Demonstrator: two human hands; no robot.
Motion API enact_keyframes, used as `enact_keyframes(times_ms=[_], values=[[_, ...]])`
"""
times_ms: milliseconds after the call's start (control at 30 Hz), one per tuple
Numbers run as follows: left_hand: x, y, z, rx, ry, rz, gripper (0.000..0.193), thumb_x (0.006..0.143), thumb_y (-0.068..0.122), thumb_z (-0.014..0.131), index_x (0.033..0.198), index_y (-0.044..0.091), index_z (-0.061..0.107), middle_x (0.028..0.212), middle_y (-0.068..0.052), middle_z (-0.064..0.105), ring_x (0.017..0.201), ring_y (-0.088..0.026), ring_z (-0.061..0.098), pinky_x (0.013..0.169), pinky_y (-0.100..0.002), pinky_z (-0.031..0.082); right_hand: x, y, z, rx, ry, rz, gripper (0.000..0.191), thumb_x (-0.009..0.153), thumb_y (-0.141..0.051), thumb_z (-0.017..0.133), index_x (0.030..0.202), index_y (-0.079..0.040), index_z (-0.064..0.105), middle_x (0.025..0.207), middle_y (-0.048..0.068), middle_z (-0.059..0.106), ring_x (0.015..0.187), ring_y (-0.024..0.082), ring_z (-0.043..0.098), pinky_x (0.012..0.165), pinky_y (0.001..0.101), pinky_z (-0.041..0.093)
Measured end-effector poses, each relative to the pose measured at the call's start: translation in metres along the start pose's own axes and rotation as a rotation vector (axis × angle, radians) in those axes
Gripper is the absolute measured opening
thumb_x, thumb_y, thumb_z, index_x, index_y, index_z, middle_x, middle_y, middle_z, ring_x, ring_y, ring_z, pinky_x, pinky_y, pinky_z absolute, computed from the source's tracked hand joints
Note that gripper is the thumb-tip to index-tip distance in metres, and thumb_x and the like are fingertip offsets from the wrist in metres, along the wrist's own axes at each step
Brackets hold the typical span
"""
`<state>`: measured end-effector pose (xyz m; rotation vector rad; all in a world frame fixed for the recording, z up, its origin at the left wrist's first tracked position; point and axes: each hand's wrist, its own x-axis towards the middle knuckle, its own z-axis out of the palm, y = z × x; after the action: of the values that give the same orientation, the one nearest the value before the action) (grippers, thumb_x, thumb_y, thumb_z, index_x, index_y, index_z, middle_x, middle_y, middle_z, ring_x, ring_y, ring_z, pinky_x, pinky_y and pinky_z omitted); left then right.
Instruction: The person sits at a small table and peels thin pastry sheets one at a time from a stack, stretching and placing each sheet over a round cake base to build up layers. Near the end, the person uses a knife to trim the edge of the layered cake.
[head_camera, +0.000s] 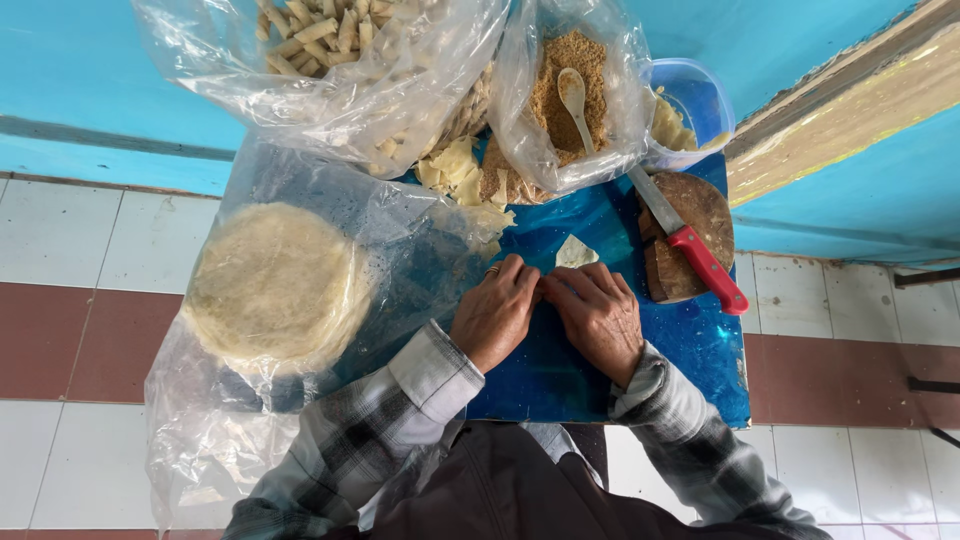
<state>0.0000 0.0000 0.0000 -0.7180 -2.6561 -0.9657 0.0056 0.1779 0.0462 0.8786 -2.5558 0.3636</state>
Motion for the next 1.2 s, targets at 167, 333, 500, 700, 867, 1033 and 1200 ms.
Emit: enact_keyframes(times_ms=[167,333,500,700,867,1033,1200], values=[[-0.09,0.009,-0.011,-0.03,0.099,-0.025,0.013,0.097,0.012,0.068,0.097,0.003,0.058,0.094,-0.013,0.057,0.085,-0.031,0.067,0.068,-0.041,0.057,-0.049,-0.084,-0.005,0.018,0.042,0.023,0.031,0.084,-0.017,0.078,0.114,-0.01,0.075,0.109,0.004,0.074,0.095,0.024,0.067,0.077,0.0371,0.05],[-0.111,0.015,-0.024,-0.196,0.102,-0.08,0.018,0.097,0.019,0.068,0.089,0.005,0.06,0.089,-0.01,0.06,0.072,-0.03,0.065,0.062,-0.043,0.053,-0.06,-0.102,-0.011,0.072,0.003,0.039,0.022,0.086,-0.019,0.078,0.107,-0.013,0.075,0.103,0.001,0.075,0.093,0.023,0.067,0.077,0.0367,0.05],[-0.136,0.037,-0.053,-0.237,0.044,-0.087,0.022,0.1,0.023,0.065,0.089,0.004,0.062,0.085,-0.009,0.06,0.066,-0.028,0.064,0.058,-0.042,0.052,-0.062,-0.137,-0.044,0.123,-0.083,0.109,0.027,0.089,-0.016,0.076,0.116,-0.01,0.075,0.1,0.002,0.075,0.088,0.022,0.067,0.075,0.0365,0.049],[-0.139,0.024,-0.069,-0.616,0.092,-0.215,0.05,0.107,0.044,0.05,0.078,0.007,0.066,0.075,-0.005,0.065,0.061,-0.018,0.062,0.057,-0.035,0.051,-0.03,-0.157,-0.055,0.132,0.018,0.048,0.021,0.084,-0.016,0.081,0.104,-0.01,0.078,0.099,0.009,0.075,0.088,0.025,0.066,0.075,0.0397,0.052],[-0.139,0.02,-0.08,-0.742,0.191,-0.204,0.063,0.107,0.055,0.04,0.075,0.007,0.066,0.074,-0.005,0.065,0.059,-0.015,0.059,0.055,-0.031,0.048,0.032,-0.154,-0.087,0.282,0.104,0.096,0.015,0.093,-0.013,0.08,0.105,-0.005,0.074,0.099,0.01,0.074,0.086,0.024,0.073,0.074,0.0351,0.057],[-0.141,0.019,-0.085,-0.711,0.187,-0.159,0.062,0.109,0.053,0.042,0.077,0.007,0.069,0.074,-0.004,0.065,0.06,-0.014,0.059,0.055,-0.03,0.047,0.126,-0.136,-0.099,0.172,0.395,-0.161,0.009,0.107,-0.003,0.076,0.115,-0.005,0.076,0.104,0.01,0.075,0.088,0.024,0.073,0.077,0.0337,0.056],[-0.142,0.028,-0.092,-0.706,0.213,-0.159,0.056,0.109,0.047,0.047,0.078,0.006,0.069,0.071,-0.005,0.063,0.057,-0.015,0.056,0.053,-0.032,0.043,0.25,-0.151,-0.064,0.15,0.362,-0.295,0.012,0.101,0.0,0.074,0.102,-0.01,0.079,0.085,0.005,0.073,0.072,0.022,0.069,0.067,0.0351,0.055]])
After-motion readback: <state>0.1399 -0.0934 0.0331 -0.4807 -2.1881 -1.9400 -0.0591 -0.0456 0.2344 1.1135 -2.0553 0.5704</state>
